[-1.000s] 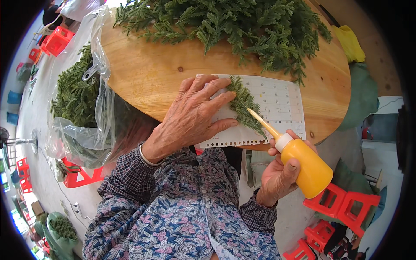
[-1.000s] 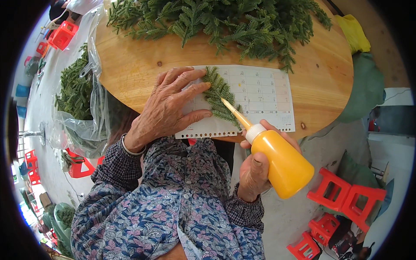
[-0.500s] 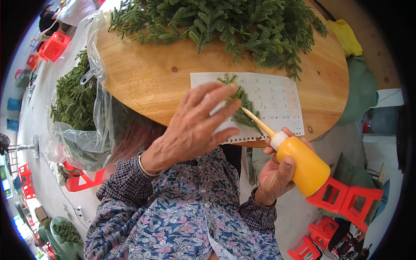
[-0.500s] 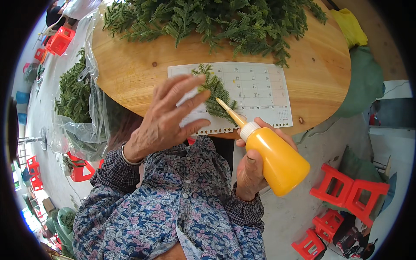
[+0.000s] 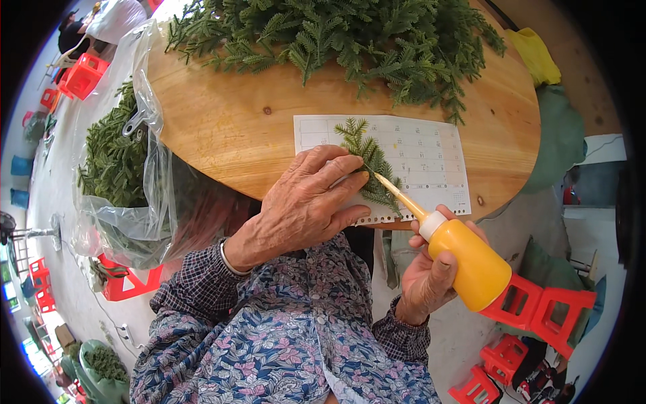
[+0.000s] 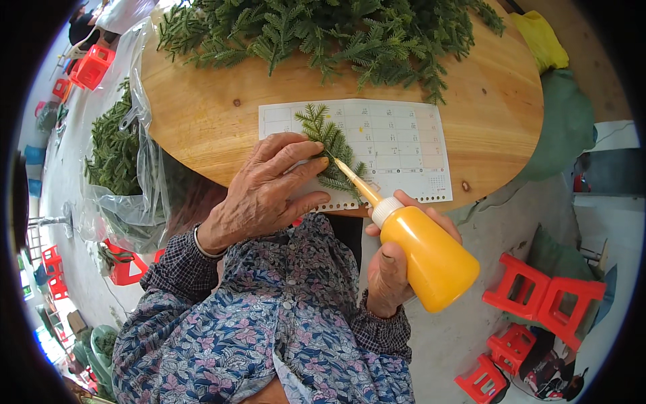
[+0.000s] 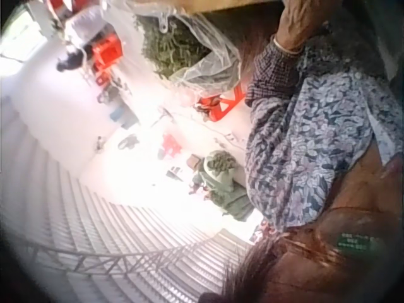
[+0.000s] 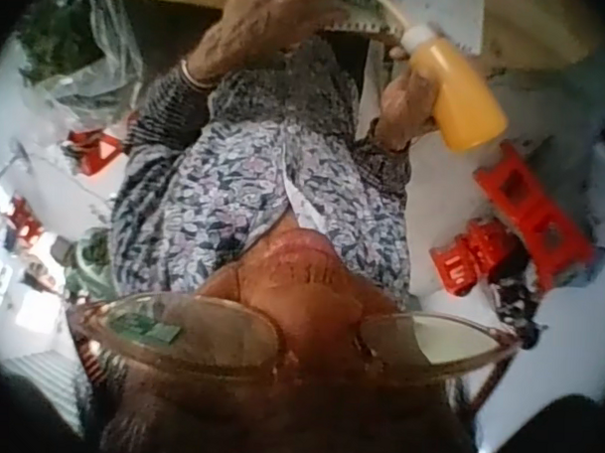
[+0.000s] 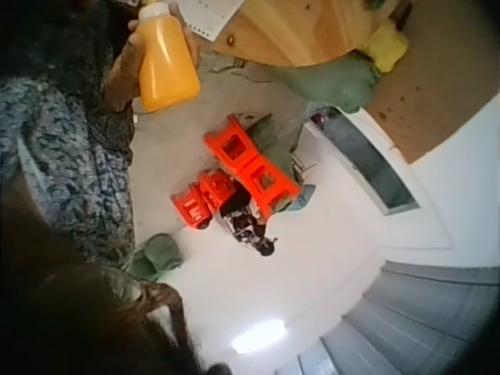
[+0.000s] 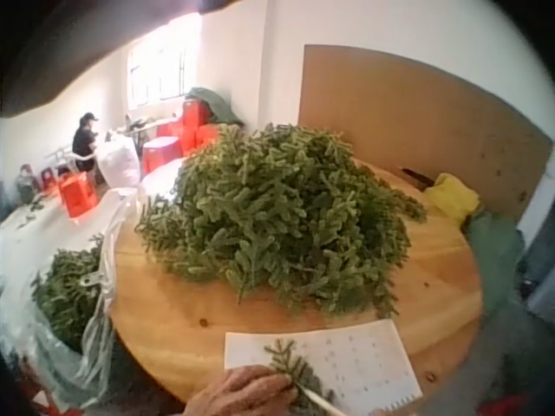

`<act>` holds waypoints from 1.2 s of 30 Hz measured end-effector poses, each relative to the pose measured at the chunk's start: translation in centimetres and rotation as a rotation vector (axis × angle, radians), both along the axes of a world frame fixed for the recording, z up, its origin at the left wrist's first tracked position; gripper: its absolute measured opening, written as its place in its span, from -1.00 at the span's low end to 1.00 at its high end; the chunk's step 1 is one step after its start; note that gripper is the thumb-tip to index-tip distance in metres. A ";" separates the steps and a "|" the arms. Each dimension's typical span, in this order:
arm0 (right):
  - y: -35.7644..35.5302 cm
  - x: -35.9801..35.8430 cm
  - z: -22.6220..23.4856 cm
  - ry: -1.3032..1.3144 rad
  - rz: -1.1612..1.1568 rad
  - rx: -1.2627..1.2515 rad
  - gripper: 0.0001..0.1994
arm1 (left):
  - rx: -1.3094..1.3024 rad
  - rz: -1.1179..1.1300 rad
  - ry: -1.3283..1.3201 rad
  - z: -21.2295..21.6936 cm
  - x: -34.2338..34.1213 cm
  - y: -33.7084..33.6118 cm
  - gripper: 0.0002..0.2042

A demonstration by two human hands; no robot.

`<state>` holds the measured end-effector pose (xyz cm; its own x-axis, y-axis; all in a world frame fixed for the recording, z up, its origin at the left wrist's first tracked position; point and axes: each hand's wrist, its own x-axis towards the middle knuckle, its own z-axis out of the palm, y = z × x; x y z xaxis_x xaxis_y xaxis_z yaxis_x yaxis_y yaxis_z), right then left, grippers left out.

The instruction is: Apply glue from a squeeze bottle to small evergreen sprigs and stick them onto a paper template.

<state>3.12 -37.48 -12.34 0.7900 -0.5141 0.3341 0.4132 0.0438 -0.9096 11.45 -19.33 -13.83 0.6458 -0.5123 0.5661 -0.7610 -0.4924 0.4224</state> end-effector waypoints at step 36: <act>-1.8 -3.0 0.6 0.054 -0.078 0.000 -0.38 | 0.017 -0.005 -0.032 0.1 -0.3 -0.9 -0.69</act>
